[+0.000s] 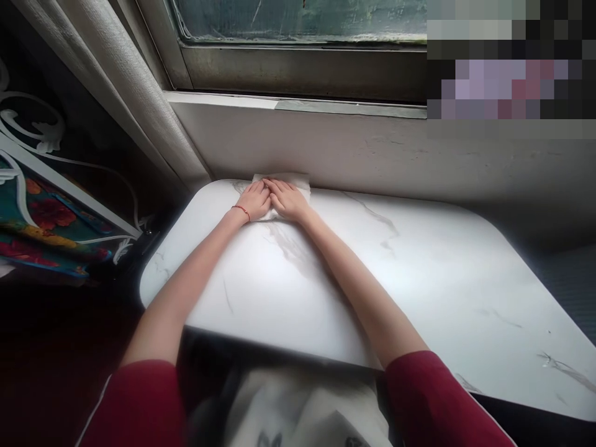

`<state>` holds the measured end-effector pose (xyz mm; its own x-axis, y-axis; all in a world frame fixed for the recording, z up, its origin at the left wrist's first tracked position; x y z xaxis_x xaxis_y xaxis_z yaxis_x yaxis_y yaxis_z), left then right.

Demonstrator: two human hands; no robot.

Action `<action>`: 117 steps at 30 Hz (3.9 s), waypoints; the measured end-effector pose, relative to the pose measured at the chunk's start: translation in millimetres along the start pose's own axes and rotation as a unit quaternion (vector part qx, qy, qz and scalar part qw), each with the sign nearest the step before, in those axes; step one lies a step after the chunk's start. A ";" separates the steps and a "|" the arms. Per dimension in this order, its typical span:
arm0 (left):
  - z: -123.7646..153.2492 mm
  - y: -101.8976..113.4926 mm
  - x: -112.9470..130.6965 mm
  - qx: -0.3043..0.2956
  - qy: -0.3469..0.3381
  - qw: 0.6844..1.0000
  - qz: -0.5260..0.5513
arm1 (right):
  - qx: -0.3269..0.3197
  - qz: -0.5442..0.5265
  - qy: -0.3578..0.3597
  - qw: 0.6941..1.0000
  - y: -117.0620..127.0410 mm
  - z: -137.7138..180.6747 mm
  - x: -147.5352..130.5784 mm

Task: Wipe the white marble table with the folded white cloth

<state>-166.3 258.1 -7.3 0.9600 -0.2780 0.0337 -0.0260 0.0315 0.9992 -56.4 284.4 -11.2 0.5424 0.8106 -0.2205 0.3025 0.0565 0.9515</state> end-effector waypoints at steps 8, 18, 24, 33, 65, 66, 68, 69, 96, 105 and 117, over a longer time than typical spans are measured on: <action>49.1 5.1 35.2 -0.022 -0.008 0.999 -0.035 | 0.003 -0.007 0.022 1.000 2.1 44.1 -32.5; 204.0 -1.6 144.1 0.014 -0.065 0.997 -0.042 | 0.000 -0.047 0.072 0.996 17.2 207.3 -137.3; 245.1 1.1 137.1 0.068 -0.056 0.995 -0.046 | -0.039 -0.057 0.108 0.992 15.7 209.9 -172.0; 288.8 -1.2 52.7 0.047 0.067 0.994 -0.067 | -0.006 -0.089 0.161 0.983 -10.2 128.7 -226.9; 46.7 9.0 -95.6 -0.029 0.059 0.997 -0.030 | 0.024 -0.072 0.021 0.997 -29.5 -78.8 -74.7; 39.9 8.7 -96.3 -0.024 0.059 0.998 -0.028 | 0.018 -0.073 0.018 0.997 -28.3 -80.6 -68.9; 28.9 7.8 -98.2 -0.016 0.061 0.998 -0.024 | 0.008 -0.077 0.018 0.997 -26.0 -83.8 -59.4; 24.8 7.3 -99.5 -0.013 0.062 0.998 -0.022 | 0.005 -0.080 0.020 0.997 -25.1 -85.3 -55.7; 55.3 7.8 -55.1 -0.030 0.065 0.997 -0.007 | 0.033 -0.060 -0.021 0.997 -18.1 -32.3 -77.3; 207.4 0.7 69.5 -0.017 0.041 0.998 -0.049 | 0.011 -0.036 0.087 0.996 -4.2 130.3 -166.1; 225.1 -2.6 101.3 0.001 0.036 0.996 -0.086 | -0.019 -0.032 0.143 0.989 3.5 153.2 -170.3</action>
<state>-131.7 13.7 -1.3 0.9677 -0.2097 -0.1402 0.1405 -0.0135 0.9900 -27.6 57.3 -3.2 0.2777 0.9361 -0.2156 0.2955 0.1303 0.9464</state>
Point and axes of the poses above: each hand's wrist, its own z-axis away from the middle knuckle, its own y-axis out of the back of the hand, x = y × z, the point moved 5 cm from there along -z, towards the middle knuckle, and after that the axes turned 12 degrees about -x, right-handed, at the moved point
